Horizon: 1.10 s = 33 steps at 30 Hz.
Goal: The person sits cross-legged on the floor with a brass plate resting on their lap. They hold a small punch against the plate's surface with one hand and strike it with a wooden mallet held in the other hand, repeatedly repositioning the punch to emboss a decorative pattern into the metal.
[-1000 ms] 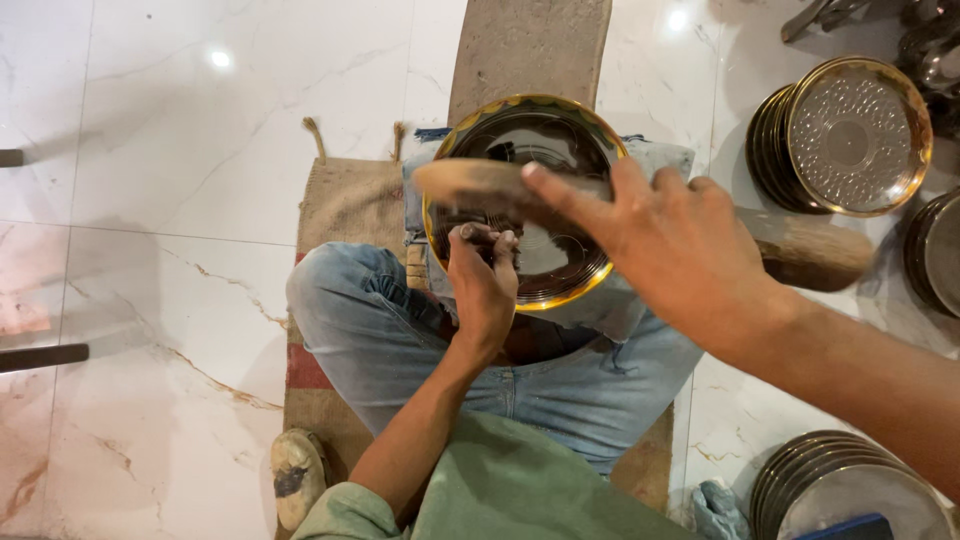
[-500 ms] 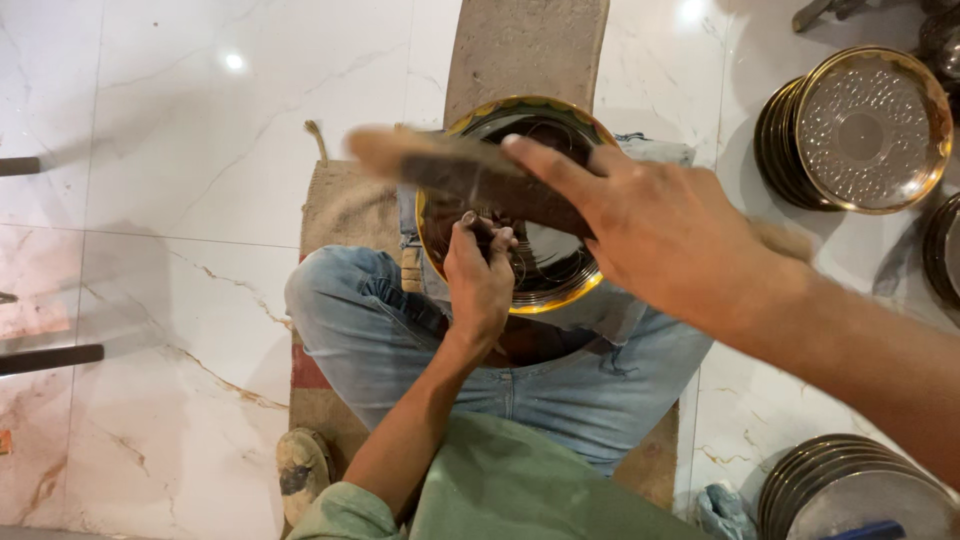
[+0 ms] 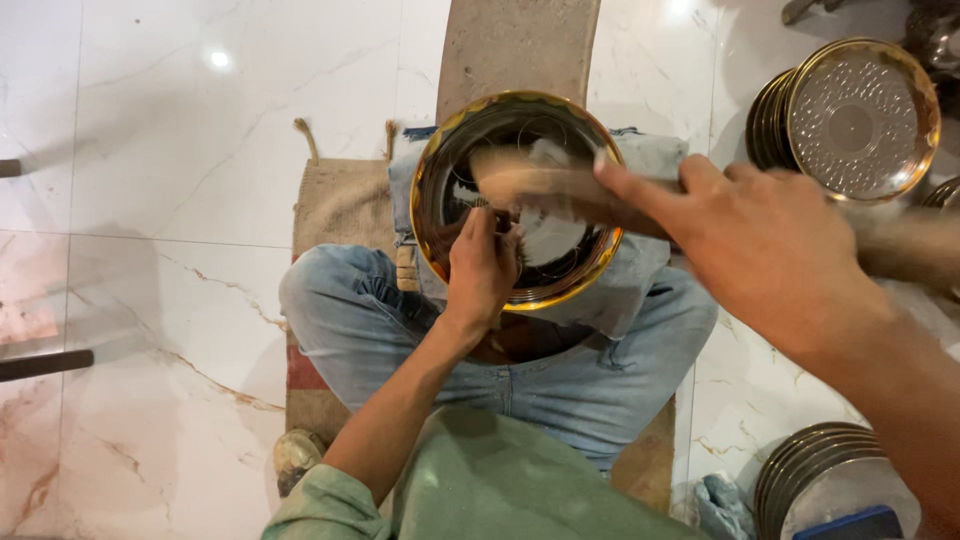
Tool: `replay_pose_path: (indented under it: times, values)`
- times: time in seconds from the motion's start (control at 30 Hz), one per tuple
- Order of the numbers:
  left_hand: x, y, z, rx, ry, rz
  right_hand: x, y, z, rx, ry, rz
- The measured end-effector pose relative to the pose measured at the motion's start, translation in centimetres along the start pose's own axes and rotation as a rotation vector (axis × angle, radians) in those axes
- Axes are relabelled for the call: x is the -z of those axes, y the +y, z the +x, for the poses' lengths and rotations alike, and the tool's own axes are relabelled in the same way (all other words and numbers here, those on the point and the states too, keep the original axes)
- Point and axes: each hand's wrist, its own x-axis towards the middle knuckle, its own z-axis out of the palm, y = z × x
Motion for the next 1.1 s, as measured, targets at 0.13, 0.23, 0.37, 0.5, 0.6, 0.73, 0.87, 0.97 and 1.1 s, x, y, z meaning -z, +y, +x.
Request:
replay_pose_path:
  times: [0.13,0.23,0.37,0.5,0.6,0.73,0.87,0.97,1.1]
  values:
    - [0.2,-0.6,0.4,-0.023,-0.082,-0.002,1.2,-0.5,-0.1,-0.264,-0.239,0.201]
    - [0.2,-1.0,0.9,-0.04,-0.141,0.05,1.2,-0.8,-0.5,-0.094,-0.277,-0.32]
    - [0.4,-1.0,1.2,-0.108,-0.158,0.019,-1.0,-0.2,-1.9,-0.314,-0.157,0.194]
    - [2.8,-1.0,1.7,-0.065,-0.037,-0.145,-4.3,0.8,-5.4,-0.32,-0.269,-0.13]
    - [5.3,-1.5,3.6,-0.021,0.049,-0.174,-9.0,-1.0,-6.6,-0.411,0.305,0.459]
    - [6.4,-2.5,6.0,-0.253,-0.044,-0.004,-16.4,-6.8,-6.7,-0.677,0.443,0.949]
    - [5.0,-2.5,4.4,-0.18,0.025,-0.018,-19.9,-8.8,-6.5,-0.715,0.429,1.006]
    - [4.2,-1.8,1.5,-0.02,0.046,-0.094,-19.3,-6.4,-5.3,-0.785,0.369,0.896]
    - [4.3,-1.0,-0.4,0.1,0.041,-0.195,-17.0,-2.5,-5.1,-0.556,0.602,0.807]
